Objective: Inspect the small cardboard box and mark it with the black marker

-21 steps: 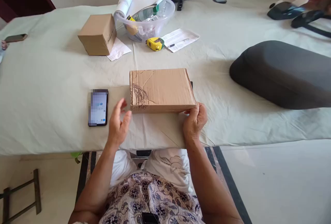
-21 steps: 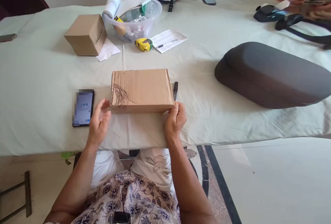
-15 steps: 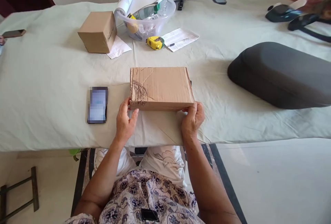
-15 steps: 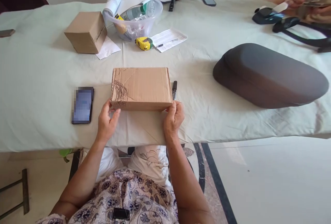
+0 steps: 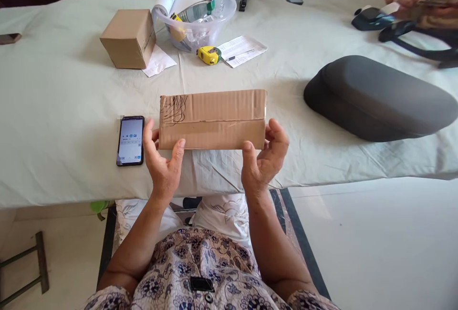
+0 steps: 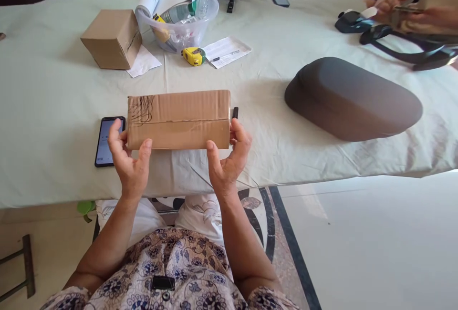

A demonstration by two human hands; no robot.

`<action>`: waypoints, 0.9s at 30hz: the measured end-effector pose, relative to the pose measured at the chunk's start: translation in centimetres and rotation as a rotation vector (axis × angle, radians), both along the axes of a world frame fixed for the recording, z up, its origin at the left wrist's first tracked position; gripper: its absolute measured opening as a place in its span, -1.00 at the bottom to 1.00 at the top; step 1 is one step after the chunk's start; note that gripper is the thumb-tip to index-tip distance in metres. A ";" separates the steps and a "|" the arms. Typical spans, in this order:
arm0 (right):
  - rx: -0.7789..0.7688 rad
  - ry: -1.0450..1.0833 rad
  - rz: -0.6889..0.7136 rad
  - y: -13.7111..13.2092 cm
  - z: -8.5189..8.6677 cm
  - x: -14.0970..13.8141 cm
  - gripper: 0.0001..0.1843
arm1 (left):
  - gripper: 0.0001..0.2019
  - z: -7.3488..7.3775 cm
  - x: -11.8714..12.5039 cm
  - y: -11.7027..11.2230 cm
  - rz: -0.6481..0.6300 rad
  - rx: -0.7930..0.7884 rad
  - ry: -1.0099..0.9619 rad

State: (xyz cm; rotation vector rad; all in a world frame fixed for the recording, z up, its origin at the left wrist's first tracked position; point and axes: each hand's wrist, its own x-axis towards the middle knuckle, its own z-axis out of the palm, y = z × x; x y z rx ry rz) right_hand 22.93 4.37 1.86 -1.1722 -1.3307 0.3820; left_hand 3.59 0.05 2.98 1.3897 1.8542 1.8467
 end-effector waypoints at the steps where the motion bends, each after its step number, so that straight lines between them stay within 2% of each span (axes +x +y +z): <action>1: 0.010 -0.005 -0.010 -0.1 0.7 -0.2 -0.35 | -0.21 0.2 0.2 -0.1 -0.012 0.004 0.011; 3: 0.020 -0.042 -0.013 -0.2 1.6 -0.6 -0.39 | -0.18 0.6 0.5 0.0 -0.025 -0.013 0.062; 5: 0.009 -0.118 -0.009 0.0 1.9 -1.0 -0.43 | -0.25 0.9 0.7 0.2 -0.006 -0.037 0.155; 8: -0.019 -0.223 -0.016 0.8 1.3 -1.8 -0.36 | -0.34 1.1 1.2 1.1 0.076 -0.036 0.283; 11: -0.021 -0.253 -0.056 1.8 0.3 -3.0 -0.22 | -0.29 0.9 1.9 2.2 0.158 -0.011 0.355; 14: -0.007 -0.253 -0.111 2.6 -0.3 -3.8 -0.23 | -0.27 0.4 2.3 3.0 0.189 -0.003 0.386; 17: 0.002 -0.226 -0.129 3.0 -0.3 -3.8 -0.36 | -0.29 0.0 2.2 3.3 0.180 -0.004 0.402; 21: 0.024 -0.148 -0.088 3.0 -0.1 -3.0 -0.69 | -0.33 -0.2 1.6 3.4 0.155 0.028 0.415; 24: 0.013 -0.089 -0.063 3.1 -0.1 -2.5 -0.74 | -0.37 0.2 1.1 2.7 0.110 0.022 0.410; 27: 0.035 -0.058 -0.058 3.3 -0.3 -2.3 -0.74 | -0.24 0.2 1.2 -0.8 0.136 0.016 0.400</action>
